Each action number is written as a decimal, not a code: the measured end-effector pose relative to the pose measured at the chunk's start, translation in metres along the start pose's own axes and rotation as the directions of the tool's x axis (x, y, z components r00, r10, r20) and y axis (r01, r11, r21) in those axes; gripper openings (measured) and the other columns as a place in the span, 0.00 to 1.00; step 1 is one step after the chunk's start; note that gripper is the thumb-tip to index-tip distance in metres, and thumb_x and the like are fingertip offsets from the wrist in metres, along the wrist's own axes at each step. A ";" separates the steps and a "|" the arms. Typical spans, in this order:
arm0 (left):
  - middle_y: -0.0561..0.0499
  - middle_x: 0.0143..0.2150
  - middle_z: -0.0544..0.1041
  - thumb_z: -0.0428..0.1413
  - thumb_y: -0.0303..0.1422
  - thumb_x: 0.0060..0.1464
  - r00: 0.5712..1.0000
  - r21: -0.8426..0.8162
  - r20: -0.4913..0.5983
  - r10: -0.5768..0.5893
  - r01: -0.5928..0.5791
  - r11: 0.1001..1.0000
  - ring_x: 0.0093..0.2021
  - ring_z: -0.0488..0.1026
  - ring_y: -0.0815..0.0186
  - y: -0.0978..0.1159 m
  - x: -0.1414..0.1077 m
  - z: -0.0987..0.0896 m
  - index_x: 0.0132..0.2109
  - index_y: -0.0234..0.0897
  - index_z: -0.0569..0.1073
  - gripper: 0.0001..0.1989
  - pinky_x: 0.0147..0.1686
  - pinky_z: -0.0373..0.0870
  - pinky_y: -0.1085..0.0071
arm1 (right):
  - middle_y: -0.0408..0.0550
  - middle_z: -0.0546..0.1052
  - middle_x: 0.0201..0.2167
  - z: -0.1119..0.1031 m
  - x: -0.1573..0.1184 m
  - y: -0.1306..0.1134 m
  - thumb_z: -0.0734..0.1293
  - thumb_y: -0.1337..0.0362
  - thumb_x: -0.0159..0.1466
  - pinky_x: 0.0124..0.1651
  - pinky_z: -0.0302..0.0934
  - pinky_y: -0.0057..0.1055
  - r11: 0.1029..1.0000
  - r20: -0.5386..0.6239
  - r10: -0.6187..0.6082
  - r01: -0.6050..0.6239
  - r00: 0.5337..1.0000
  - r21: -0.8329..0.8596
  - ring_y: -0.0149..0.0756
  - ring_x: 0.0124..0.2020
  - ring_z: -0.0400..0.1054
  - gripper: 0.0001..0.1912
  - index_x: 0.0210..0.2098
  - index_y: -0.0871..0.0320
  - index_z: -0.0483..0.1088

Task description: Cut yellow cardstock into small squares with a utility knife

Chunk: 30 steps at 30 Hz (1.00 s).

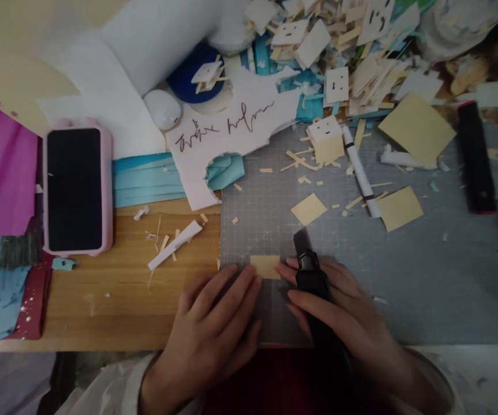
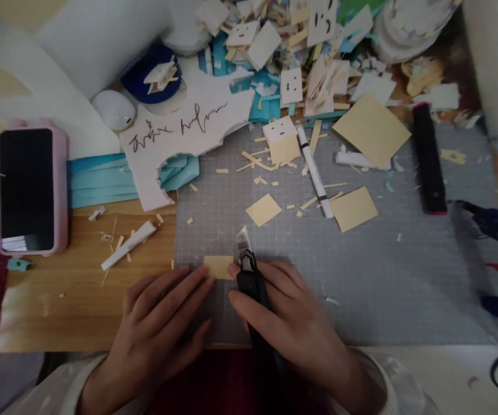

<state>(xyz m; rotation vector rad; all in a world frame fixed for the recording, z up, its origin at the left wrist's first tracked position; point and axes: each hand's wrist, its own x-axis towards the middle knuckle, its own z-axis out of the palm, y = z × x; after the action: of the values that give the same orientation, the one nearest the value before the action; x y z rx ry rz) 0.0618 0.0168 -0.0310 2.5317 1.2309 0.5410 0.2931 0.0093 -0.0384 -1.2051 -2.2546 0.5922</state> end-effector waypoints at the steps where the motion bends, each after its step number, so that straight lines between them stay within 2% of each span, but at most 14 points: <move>1: 0.47 0.53 0.78 0.54 0.32 0.59 1.000 -0.001 0.002 0.000 0.000 1.000 0.53 0.71 0.56 0.000 0.000 0.000 0.54 0.32 0.74 0.17 0.51 0.61 0.60 | 0.52 0.74 0.55 0.000 0.000 0.000 0.67 0.75 0.62 0.57 0.63 0.46 1.000 0.004 0.000 0.000 1.000 0.003 0.46 0.57 0.66 0.19 0.51 0.56 0.68; 6: 0.46 0.53 0.78 0.54 0.30 0.59 1.000 -0.010 0.008 0.005 -0.005 1.000 0.53 0.71 0.56 -0.001 0.002 -0.001 0.54 0.31 0.74 0.17 0.50 0.62 0.60 | 0.53 0.74 0.56 0.001 0.000 0.000 0.67 0.75 0.62 0.58 0.62 0.46 1.000 0.010 -0.006 0.006 1.000 0.006 0.46 0.57 0.66 0.18 0.51 0.58 0.68; 12: 0.45 0.53 0.78 0.55 0.29 0.58 1.000 -0.019 0.026 0.017 -0.017 1.000 0.53 0.70 0.55 -0.001 0.002 0.000 0.54 0.30 0.73 0.18 0.51 0.63 0.59 | 0.50 0.71 0.59 0.001 -0.004 0.002 0.67 0.75 0.62 0.60 0.60 0.46 1.000 0.052 0.014 -0.015 0.999 0.024 0.45 0.60 0.65 0.22 0.54 0.54 0.66; 23: 0.47 0.53 0.78 0.54 0.30 0.58 1.000 -0.005 0.022 0.021 -0.021 1.000 0.52 0.72 0.55 -0.002 0.003 -0.002 0.54 0.31 0.73 0.17 0.50 0.66 0.59 | 0.47 0.73 0.57 0.001 -0.001 0.000 0.67 0.75 0.62 0.56 0.64 0.48 0.998 0.020 0.058 -0.059 0.998 0.038 0.46 0.57 0.67 0.26 0.57 0.50 0.64; 26: 0.49 0.48 0.81 0.54 0.27 0.57 0.998 -0.014 -0.045 0.046 -0.047 0.999 0.48 0.75 0.57 -0.002 0.002 -0.004 0.50 0.32 0.75 0.15 0.48 0.67 0.60 | 0.48 0.72 0.58 0.001 -0.001 0.000 0.67 0.75 0.61 0.56 0.64 0.48 0.998 0.025 0.055 -0.056 0.998 0.042 0.47 0.57 0.67 0.26 0.57 0.51 0.64; 30: 0.51 0.37 0.83 0.55 0.22 0.51 0.987 -0.046 -0.153 0.050 -0.058 0.997 0.39 0.76 0.63 -0.002 -0.001 -0.012 0.41 0.33 0.77 0.11 0.43 0.69 0.63 | 0.48 0.73 0.57 0.001 0.000 0.000 0.67 0.77 0.61 0.54 0.65 0.47 0.997 0.015 0.054 -0.054 0.998 0.046 0.47 0.56 0.68 0.26 0.56 0.53 0.65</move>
<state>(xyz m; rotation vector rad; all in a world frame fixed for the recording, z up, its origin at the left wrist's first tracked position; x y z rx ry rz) 0.0548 0.0183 -0.0208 2.5279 1.1850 0.7801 0.2924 0.0093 -0.0390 -1.2459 -2.2133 0.6721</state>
